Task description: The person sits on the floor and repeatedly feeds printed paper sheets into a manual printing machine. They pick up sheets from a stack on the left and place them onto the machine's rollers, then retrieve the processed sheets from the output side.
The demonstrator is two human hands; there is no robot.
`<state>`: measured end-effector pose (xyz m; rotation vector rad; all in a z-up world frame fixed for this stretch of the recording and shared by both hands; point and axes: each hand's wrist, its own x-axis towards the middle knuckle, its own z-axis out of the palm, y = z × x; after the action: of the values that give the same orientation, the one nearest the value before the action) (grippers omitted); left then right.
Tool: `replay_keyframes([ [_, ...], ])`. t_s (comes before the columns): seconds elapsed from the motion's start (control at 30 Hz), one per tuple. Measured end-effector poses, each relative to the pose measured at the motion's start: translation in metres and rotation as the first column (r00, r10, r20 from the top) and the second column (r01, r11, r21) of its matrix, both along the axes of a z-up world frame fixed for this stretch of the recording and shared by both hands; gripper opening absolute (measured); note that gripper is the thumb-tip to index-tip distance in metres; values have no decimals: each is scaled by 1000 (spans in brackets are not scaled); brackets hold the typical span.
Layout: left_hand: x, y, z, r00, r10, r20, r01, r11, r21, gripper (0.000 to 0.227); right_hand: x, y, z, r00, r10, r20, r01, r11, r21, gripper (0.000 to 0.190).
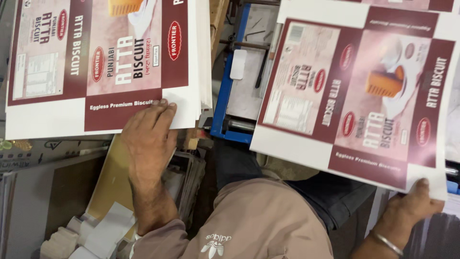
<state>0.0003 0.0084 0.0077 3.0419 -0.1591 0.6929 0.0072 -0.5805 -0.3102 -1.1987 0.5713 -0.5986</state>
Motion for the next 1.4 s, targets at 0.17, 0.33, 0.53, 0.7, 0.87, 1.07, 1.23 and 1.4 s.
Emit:
replay_keyframes([
  [0.17,-4,3,-2,1000,6,8,-6,1000,4,40,-44,19,21,998,30,53,-29,999,-18,41],
  [0.33,-2,6,-3,999,-3,42,3,1000,6,34,-42,25,35,995,45,91,-43,999,-23,42],
  [0.53,-4,9,-5,1000,6,18,-6,1000,-7,36,14,14,21,995,-11,98,5,998,55,37],
  [0.7,-1,12,-11,1000,14,24,-14,1000,-21,40,65,15,5,994,-81,79,64,977,204,40],
  [0.87,-3,12,-10,1000,12,1,-12,998,-62,42,76,42,-1,998,65,-1,-61,939,339,36],
  [1.07,-4,17,1,996,-39,-86,35,998,-53,48,54,92,17,932,331,-151,-264,901,344,27],
  [1.23,-3,45,14,989,-139,-47,124,963,-240,49,41,114,32,878,447,-174,-370,862,345,35],
  [1.4,2,55,10,951,46,305,71,929,-363,28,38,140,61,840,531,-111,-471,816,335,38],
])
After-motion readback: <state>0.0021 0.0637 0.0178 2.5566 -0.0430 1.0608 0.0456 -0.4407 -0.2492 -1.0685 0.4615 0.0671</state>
